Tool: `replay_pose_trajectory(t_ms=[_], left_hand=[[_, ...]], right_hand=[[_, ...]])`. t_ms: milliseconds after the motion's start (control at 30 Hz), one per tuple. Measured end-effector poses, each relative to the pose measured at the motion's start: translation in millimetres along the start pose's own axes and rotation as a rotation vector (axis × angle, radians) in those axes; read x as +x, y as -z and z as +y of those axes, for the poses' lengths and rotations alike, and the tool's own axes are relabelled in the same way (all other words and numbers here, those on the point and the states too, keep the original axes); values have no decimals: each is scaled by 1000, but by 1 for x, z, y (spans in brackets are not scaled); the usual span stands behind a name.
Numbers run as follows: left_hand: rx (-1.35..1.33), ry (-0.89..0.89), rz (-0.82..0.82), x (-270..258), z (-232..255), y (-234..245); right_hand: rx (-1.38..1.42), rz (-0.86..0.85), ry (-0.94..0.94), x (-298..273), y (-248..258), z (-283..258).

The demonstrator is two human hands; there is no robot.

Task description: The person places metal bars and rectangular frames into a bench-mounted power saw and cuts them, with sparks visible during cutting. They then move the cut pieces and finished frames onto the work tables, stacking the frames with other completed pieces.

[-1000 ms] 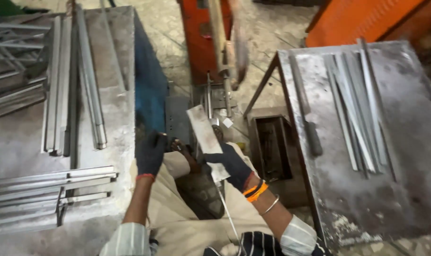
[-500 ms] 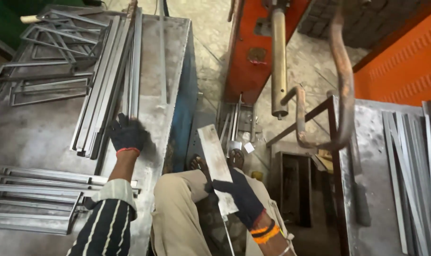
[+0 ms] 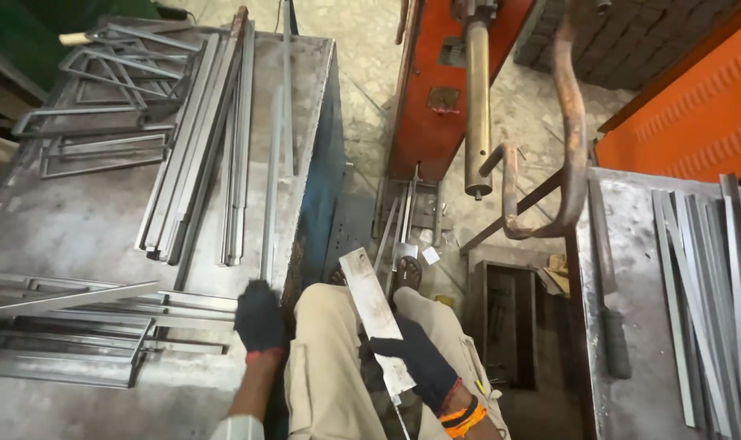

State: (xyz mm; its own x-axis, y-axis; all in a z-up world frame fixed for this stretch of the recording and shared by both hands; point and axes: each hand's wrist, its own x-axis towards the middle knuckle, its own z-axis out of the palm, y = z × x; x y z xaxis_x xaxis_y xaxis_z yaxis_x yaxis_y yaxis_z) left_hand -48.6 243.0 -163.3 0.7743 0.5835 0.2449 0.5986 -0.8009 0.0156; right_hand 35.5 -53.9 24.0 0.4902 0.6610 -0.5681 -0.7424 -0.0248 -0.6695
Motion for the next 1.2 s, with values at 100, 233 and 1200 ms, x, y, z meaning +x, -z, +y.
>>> replay_pose_trajectory(t_ms=[100, 233, 1200], left_hand=[[-306, 170, 166, -22, 8, 42], [-557, 395, -20, -36, -3, 68], [-1176, 120, 273, -95, 169, 166]], right_hand=[[30, -52, -7, -4, 2, 7], [14, -57, 21, -28, -11, -3], [-824, 553, 1094, -41, -79, -43]])
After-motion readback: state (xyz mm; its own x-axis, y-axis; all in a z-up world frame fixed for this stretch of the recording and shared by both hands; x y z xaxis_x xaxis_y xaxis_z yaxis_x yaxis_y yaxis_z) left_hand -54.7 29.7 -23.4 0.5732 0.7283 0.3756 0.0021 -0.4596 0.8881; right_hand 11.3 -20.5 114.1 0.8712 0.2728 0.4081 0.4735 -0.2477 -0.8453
